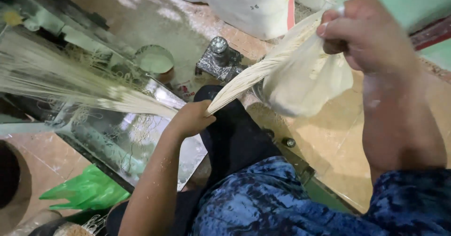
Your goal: The person takes noodles from a machine and places them into a plastic bag, repeating this process. The person also ties the bags and moves them to a red basket.
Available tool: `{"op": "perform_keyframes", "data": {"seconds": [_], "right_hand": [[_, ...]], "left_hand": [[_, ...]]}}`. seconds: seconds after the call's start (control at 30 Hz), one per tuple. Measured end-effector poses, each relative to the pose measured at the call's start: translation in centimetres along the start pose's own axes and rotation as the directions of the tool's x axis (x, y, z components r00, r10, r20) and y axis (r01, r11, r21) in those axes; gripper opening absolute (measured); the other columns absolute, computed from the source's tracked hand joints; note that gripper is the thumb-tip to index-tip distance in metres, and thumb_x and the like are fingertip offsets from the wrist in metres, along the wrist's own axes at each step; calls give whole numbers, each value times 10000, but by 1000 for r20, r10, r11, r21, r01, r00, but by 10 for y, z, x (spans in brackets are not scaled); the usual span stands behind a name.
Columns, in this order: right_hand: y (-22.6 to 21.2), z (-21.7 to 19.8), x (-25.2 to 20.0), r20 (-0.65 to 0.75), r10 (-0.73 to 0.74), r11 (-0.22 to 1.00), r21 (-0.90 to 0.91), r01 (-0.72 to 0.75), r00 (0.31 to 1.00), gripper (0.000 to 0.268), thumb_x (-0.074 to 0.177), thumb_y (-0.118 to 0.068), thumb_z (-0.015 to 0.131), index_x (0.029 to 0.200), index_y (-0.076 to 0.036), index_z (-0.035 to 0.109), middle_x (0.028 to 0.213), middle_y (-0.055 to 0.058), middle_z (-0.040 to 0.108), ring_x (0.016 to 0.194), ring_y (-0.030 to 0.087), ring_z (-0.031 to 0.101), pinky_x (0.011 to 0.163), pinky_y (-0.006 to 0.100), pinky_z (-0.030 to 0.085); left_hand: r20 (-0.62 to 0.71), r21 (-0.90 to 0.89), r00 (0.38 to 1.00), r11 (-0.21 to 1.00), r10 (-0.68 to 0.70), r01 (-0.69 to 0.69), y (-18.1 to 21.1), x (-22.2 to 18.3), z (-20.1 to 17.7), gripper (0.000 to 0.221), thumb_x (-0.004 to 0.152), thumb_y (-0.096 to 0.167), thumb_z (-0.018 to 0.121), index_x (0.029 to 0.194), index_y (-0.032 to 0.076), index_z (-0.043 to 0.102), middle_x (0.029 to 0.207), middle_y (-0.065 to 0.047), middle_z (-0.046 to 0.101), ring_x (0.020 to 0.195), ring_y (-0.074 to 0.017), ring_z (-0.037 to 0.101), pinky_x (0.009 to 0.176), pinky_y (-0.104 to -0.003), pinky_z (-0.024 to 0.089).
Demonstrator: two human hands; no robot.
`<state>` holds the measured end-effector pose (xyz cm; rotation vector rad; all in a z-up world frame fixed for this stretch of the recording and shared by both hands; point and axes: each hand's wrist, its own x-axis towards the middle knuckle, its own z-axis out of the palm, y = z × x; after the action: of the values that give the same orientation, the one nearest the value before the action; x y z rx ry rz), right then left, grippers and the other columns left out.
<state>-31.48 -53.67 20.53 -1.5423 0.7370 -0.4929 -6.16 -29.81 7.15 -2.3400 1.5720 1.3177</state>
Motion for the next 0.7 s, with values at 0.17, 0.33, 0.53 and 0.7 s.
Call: {"op": "perform_keyframes", "data": {"seconds": [0.17,0.33,0.53,0.7], "right_hand": [[34,-6,9,-191,339,764,-516,-388,921,426,926,-209,621,603,-187,344,585,-42,336,545,123,264,556,366,212],[78,-1,6,-13,443,738,-561,-373,896,454,1025,-192,569,638,-140,337,662,3,407,569,124,337,651,347,363],[124,21,-10,196,348,724,-678,-130,917,356,888,-282,586,729,15,700,645,214,659,671,354,646,666,441,488],[102,40,-16,310,344,680,-734,-8,886,437,918,-318,547,681,35,653,631,259,627,660,406,636,666,465,488]], "left_hand": [[31,-47,997,996,-74,75,15,0,3,114,967,260,580,1009,154,570,906,-83,672,767,-262,622,630,-408,435],[78,15,993,996,-88,87,21,1,8,205,985,325,594,1001,123,565,916,-98,683,793,-285,642,653,-430,445],[-11,-88,1000,996,-23,22,24,-16,12,446,923,388,641,1196,36,646,1057,-292,726,1065,-512,672,918,-581,536],[-25,-129,1000,992,1,-4,26,-22,16,396,917,380,644,1124,42,639,1008,-299,720,1034,-532,663,882,-600,533]]}}
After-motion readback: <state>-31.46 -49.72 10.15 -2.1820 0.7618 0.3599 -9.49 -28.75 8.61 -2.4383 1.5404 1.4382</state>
